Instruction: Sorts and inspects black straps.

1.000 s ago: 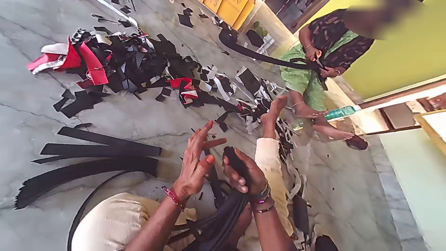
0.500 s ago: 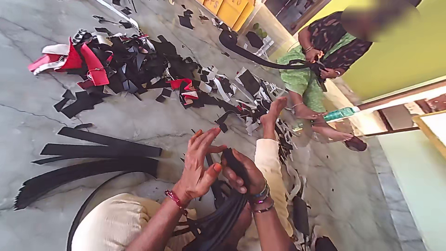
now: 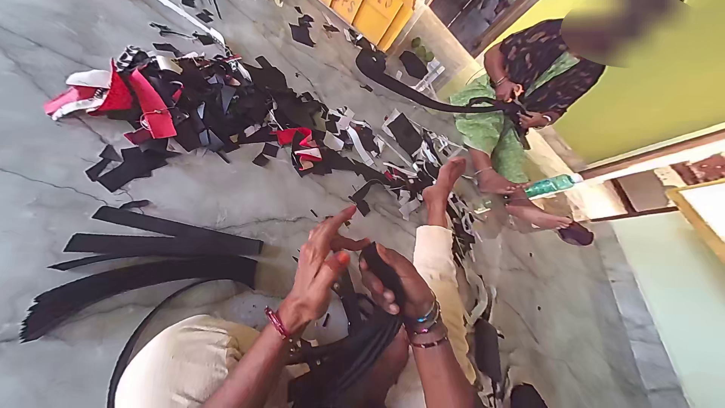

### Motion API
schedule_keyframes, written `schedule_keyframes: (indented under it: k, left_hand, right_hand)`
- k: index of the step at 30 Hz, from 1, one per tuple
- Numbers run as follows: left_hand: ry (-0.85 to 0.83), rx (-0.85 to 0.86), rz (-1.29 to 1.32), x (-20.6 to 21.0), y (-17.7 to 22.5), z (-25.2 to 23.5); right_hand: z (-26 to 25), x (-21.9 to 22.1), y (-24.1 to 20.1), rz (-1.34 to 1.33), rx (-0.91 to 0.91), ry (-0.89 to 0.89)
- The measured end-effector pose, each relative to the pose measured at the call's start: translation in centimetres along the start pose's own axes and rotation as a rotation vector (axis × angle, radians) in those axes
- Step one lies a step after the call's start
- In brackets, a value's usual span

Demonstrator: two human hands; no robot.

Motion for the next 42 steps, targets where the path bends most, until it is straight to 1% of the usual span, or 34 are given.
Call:
schedule_keyframes:
  k: [3, 4, 6, 7, 10, 12, 15, 17, 19, 22, 24, 29, 31, 33, 37, 40, 42]
  left_hand:
    - [-0.016, 0.079, -0.208, 0.0, 0.2, -0.2]
    - [-0.017, 0.105, -0.24, 0.1, 0.2, -0.2]
    - [-0.008, 0.135, -0.232, 0.0, 0.0, -0.2]
    - [0.002, 0.126, -0.195, -0.1, -0.1, -0.2]
    - [0.053, 0.03, -0.03, -0.7, -0.3, -0.4]
    - [0.086, -0.04, 0.05, -0.9, -0.3, -0.7]
    - [0.06, -0.101, 0.133, -0.6, 0.0, -0.7]
    - [0.004, -0.122, 0.201, -0.4, 0.2, -0.7]
    - [-0.037, -0.188, 0.278, -0.5, 0.3, -0.7]
    - [-0.046, -0.279, 0.426, -0.6, 0.1, -0.8]
    - [-0.049, -0.37, 0.532, -0.7, 0.0, -0.8]
    - [-0.048, -0.549, 0.622, -1.0, 0.0, -0.8]
    - [-0.029, -0.66, 0.698, -1.0, -0.2, -0.7]
    - [-0.038, -0.747, 0.705, -0.9, -0.3, -0.7]
    - [-0.11, -0.801, 0.672, -0.6, -0.6, -0.5]
    - [-0.096, -0.806, 0.724, -0.5, -0.6, -0.5]
    - [-0.073, -0.809, 0.757, -0.4, -0.8, -0.5]
  right_hand:
    - [-0.1, 0.1, -0.1, 0.101, -0.003, 0.141]
    - [-0.2, 0.2, -0.1, 0.145, -0.021, 0.197]
    - [-0.1, 0.7, 0.0, 0.269, -0.122, 0.294]
    - [-0.1, 0.9, 0.0, 0.372, -0.193, 0.318]
    - [0.0, 1.2, -0.3, 0.796, -0.393, 0.354]
    - [0.0, 1.5, -0.5, 1.024, -0.504, 0.403]
    - [0.0, 1.8, -0.3, 1.21, -0.618, 0.465]
    - [0.1, 1.9, -0.1, 1.294, -0.646, 0.511]
    - [0.2, 2.1, 0.0, 1.379, -0.67, 0.554]
    - [0.2, 2.6, 0.1, 1.535, -0.734, 0.606]
    - [0.1, 2.8, 0.1, 1.609, -0.784, 0.614]
    - [0.0, 3.2, 0.2, 1.709, -0.811, 0.629]
    - [-0.1, 3.3, 0.3, 1.752, -0.826, 0.644]
    - [-0.3, 3.3, 0.2, 1.812, -0.851, 0.67]
    - [-0.7, 3.0, 0.0, 1.867, -0.865, 0.7]
    - [-0.8, 3.0, 0.0, 1.882, -0.839, 0.725]
    - [-0.9, 3.0, -0.1, 1.87, -0.782, 0.746]
Point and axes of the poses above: each hand's wrist, its own z-axis away from the middle knuckle, its own x-axis out of the palm, y = z × x, the point moved 3 cm from there along -z, towards the middle knuckle, and after that the axes turned 7 degrees about z, right-handed, at the moved point
